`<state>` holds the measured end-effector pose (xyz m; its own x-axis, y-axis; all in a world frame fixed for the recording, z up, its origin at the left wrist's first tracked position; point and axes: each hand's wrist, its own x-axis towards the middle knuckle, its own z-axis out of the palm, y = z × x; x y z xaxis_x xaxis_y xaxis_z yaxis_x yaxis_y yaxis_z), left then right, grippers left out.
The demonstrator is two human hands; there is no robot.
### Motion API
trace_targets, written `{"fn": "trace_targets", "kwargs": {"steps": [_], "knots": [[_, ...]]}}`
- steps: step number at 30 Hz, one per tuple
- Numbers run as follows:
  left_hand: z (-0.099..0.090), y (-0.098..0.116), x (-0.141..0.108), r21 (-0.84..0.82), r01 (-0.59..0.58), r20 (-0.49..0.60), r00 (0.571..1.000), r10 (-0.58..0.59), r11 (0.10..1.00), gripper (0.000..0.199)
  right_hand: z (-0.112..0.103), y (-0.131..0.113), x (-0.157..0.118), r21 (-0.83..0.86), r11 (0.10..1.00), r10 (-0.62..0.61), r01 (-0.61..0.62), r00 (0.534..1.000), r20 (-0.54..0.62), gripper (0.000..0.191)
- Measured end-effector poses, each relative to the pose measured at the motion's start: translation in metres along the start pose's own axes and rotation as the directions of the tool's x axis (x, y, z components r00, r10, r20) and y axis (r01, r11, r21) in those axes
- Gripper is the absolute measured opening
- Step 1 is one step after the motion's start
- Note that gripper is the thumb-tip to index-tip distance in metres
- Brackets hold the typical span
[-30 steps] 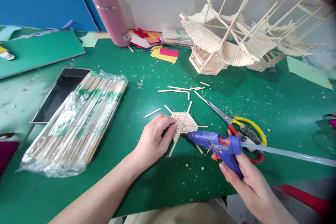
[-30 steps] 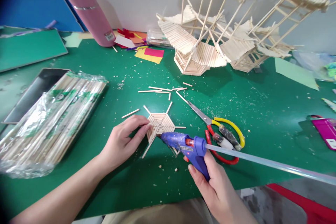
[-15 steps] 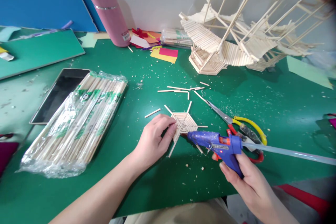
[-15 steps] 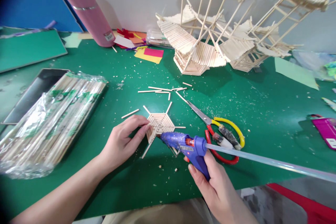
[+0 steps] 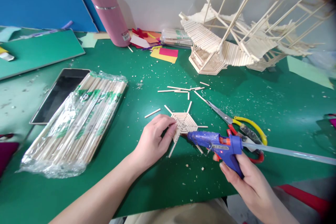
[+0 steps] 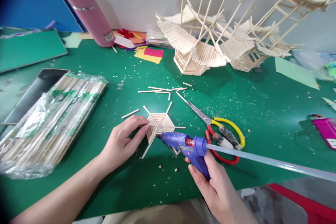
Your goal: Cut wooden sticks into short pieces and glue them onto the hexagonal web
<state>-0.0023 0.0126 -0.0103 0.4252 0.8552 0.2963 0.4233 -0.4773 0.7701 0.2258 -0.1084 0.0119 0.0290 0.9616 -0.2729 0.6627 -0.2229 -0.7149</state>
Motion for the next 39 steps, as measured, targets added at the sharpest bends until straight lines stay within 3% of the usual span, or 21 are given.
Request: {"fn": "trace_targets", "kwargs": {"steps": [17, 25, 39], "knots": [[-0.001, 0.004, 0.001, -0.001, 0.022, -0.004, 1.0, -0.022, 1.0, 0.009, 0.001, -0.007, -0.003, 0.093, 0.992, 0.085, -0.082, 0.996, -0.037, 0.04], [-0.001, 0.003, 0.001, 0.006, 0.011, -0.014, 1.0, -0.011, 1.0, 0.009, 0.004, -0.007, 0.001, 0.096, 0.994, 0.067, -0.06, 0.995, -0.069, 0.038], [-0.001, 0.004, 0.002, 0.003, 0.027, -0.009, 1.0, -0.027, 1.0, 0.009, -0.007, 0.005, -0.002, 0.008, 1.0, 0.027, -0.027, 1.0, -0.013, 0.036]]}}
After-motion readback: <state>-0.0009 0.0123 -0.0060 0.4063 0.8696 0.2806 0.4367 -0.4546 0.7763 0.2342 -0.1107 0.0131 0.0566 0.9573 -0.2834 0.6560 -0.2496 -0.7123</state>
